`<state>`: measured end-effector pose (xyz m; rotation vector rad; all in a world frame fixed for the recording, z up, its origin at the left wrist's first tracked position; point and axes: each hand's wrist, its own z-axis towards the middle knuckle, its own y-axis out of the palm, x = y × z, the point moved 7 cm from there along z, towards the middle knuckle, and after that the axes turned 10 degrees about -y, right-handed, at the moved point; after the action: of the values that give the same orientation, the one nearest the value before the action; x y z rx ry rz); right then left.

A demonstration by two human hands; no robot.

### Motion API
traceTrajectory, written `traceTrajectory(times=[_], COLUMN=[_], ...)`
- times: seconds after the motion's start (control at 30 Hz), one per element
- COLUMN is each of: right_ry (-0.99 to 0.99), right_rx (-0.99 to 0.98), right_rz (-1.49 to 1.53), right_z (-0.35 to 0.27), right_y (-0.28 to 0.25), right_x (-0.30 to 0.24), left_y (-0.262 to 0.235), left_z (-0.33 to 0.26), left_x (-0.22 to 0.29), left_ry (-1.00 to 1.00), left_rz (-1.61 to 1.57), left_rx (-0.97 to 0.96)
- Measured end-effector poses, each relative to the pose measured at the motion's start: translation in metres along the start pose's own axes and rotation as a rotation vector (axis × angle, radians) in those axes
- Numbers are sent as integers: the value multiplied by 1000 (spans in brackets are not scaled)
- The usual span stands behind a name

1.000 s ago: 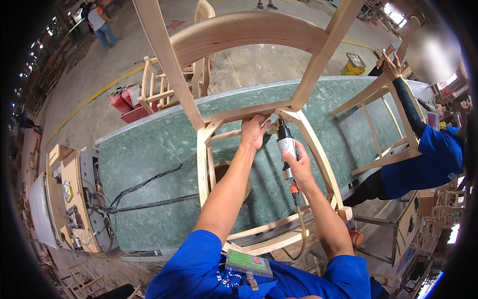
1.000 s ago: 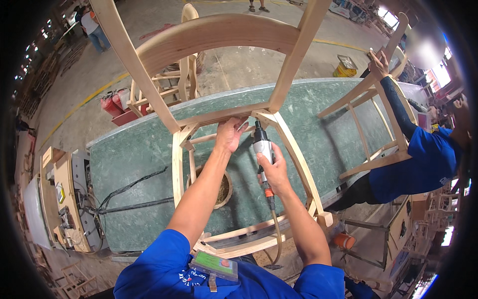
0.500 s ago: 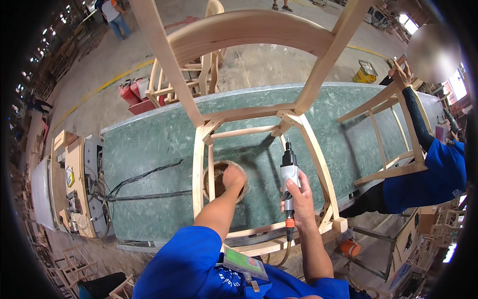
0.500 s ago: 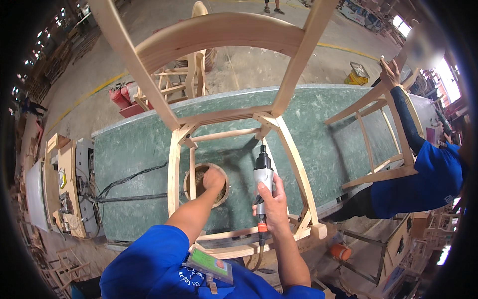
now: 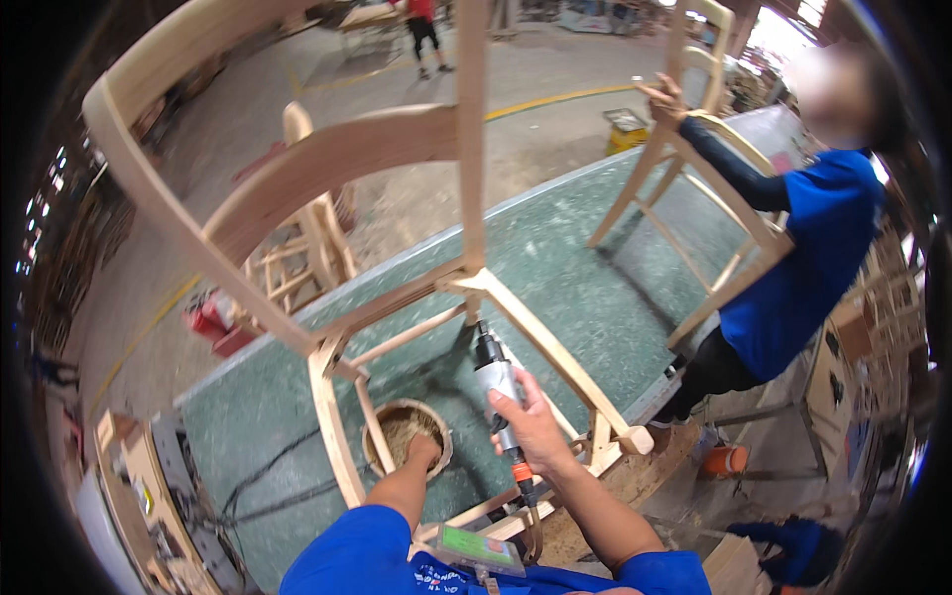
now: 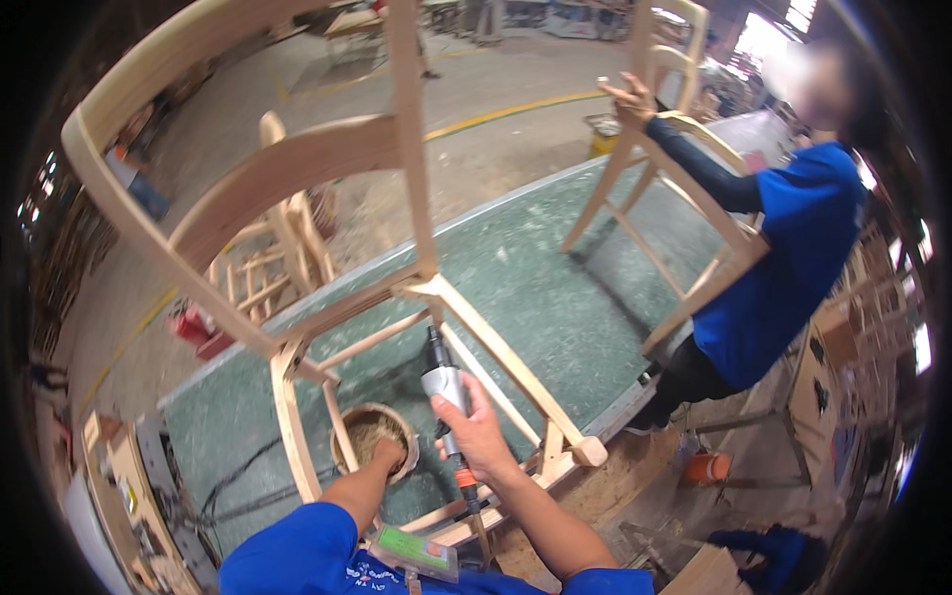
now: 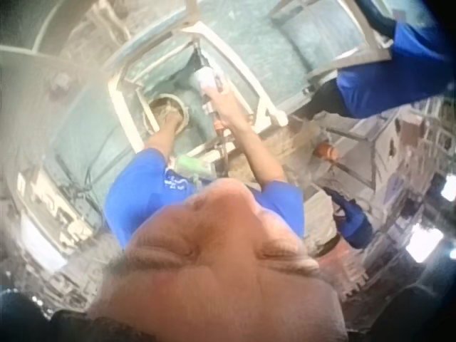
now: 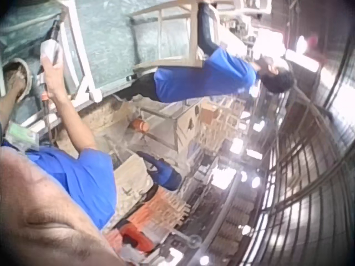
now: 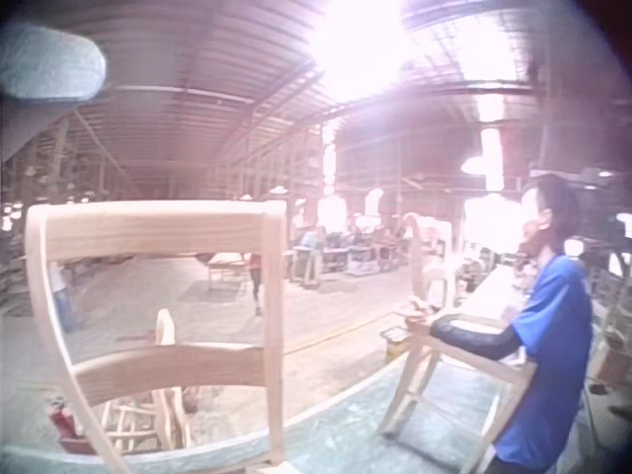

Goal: The person assembles wooden chair frames on a factory floor using a pneumatic drill to fasten small wooden blocks to the chair legs. They then walk to a table saw and cut additional wooden pieces.

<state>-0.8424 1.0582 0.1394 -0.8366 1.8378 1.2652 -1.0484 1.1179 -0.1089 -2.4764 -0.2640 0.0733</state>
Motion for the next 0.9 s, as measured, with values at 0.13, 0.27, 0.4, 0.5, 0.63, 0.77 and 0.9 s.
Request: traceTrajectory(times=[0.13, 0.27, 0.4, 0.5, 0.63, 0.77, 0.9], right_ry=[-24, -30, -43, -74, -87, -109, -157], right_rx=[11, 53, 45, 52, 0, -57, -98], right_rz=[12, -8, -31, -49, -75, -79, -121], right_z=[0, -1, -1, 2, 0, -23, -55], right_y=[1, -6, -4, -8, 2, 17, 34], right_x=[-1, 0, 4, 1, 6, 7, 9], left_y=[-12, -31, -58, -84, -94, -172, -210], left_z=[-2, -13, -27, -42, -69, -98, -138], left_x=[-11, -3, 0, 25, 51, 41, 47], left_ry=[-53, -14, 1, 119, 400, 645, 749], left_rz=[-76, -60, -32, 109, 290, -1242, -1576], left_rx=[197, 274, 248, 304, -286, -364, -438])
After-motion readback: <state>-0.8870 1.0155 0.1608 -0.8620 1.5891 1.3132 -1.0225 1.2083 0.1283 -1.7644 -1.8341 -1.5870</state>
